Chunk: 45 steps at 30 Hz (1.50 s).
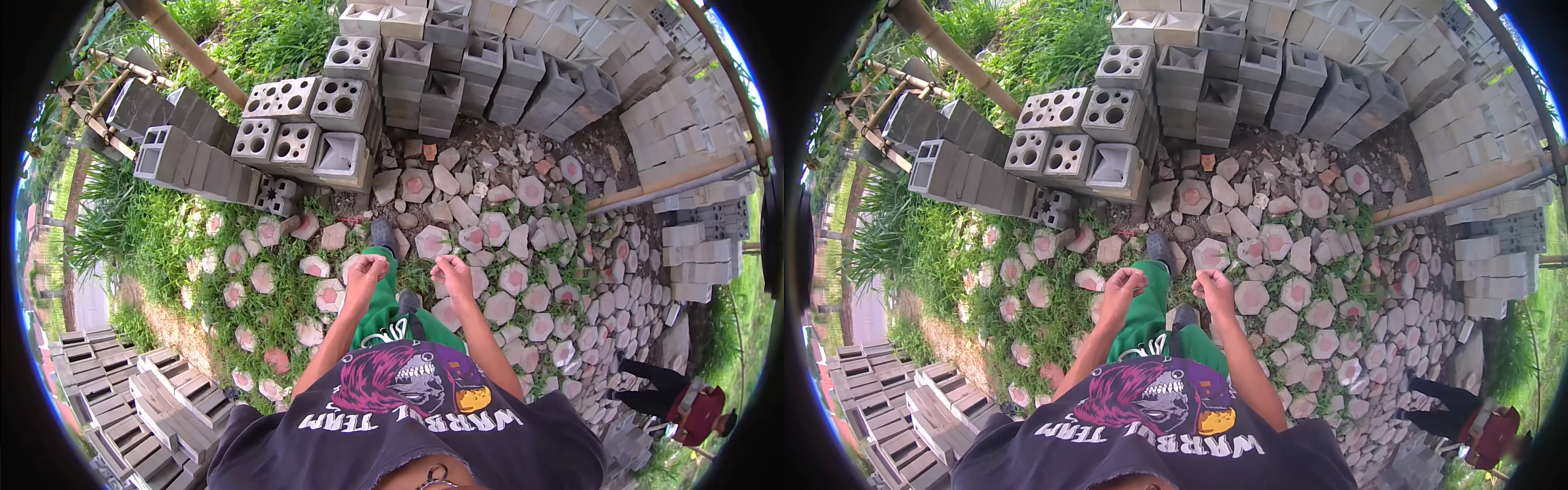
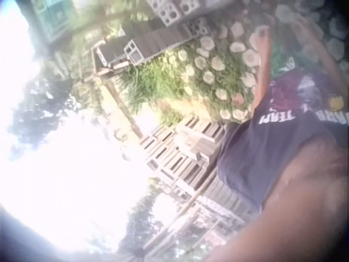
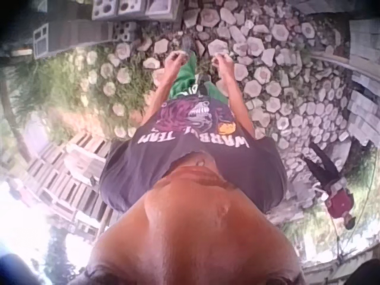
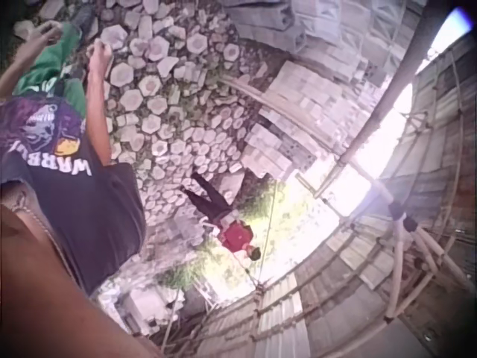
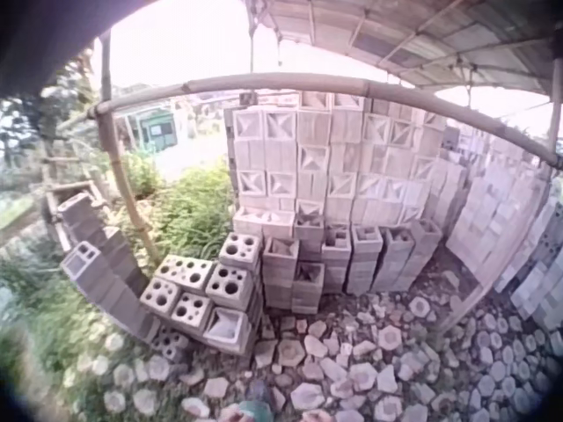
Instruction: The person picks up grey hollow concrete blocks by hand from a stack and places them onto a new stack on the ground.
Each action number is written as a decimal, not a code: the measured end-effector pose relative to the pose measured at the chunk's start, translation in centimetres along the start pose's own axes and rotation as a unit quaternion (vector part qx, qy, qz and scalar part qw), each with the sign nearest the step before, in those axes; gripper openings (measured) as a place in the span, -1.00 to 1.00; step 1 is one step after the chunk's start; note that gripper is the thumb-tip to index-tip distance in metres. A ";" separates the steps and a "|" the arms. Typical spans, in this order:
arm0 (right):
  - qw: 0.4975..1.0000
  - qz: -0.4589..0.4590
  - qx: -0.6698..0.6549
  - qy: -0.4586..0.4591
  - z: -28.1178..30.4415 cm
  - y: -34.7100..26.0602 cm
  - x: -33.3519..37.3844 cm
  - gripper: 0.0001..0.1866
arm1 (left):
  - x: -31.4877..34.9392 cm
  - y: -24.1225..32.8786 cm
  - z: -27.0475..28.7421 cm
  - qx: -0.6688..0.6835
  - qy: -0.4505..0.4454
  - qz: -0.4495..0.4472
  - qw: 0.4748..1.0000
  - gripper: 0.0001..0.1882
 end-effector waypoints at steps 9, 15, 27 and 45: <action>0.995 -0.033 -0.015 0.092 -3.5 -8.8 -10.1 -0.82 | -14.4 0.8 -1.7 -0.024 -0.067 0.075 0.995 -0.78; 0.990 -0.063 -0.041 0.122 -5.5 -14.9 -16.9 -0.82 | -23.3 2.2 -2.3 -0.063 -0.086 0.122 0.987 -0.76; 0.990 -0.084 -0.058 0.101 -1.3 -27.3 -36.5 -0.80 | -44.0 5.9 -10.5 -0.077 -0.018 0.127 0.989 -0.75; 0.977 -0.009 0.133 0.165 0.5 -57.1 -79.0 -0.09 | -85.6 8.9 -29.8 0.112 0.021 0.102 0.988 -0.16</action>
Point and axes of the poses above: each hand's wrist, its own x-axis away from the middle knuckle, its own z-axis out of the back of the hand, y = z × x, the point moved 2 cm from there along -x, towards the middle knuckle, and after that the axes turned 9 degrees about -z, right-handed, at the moved point
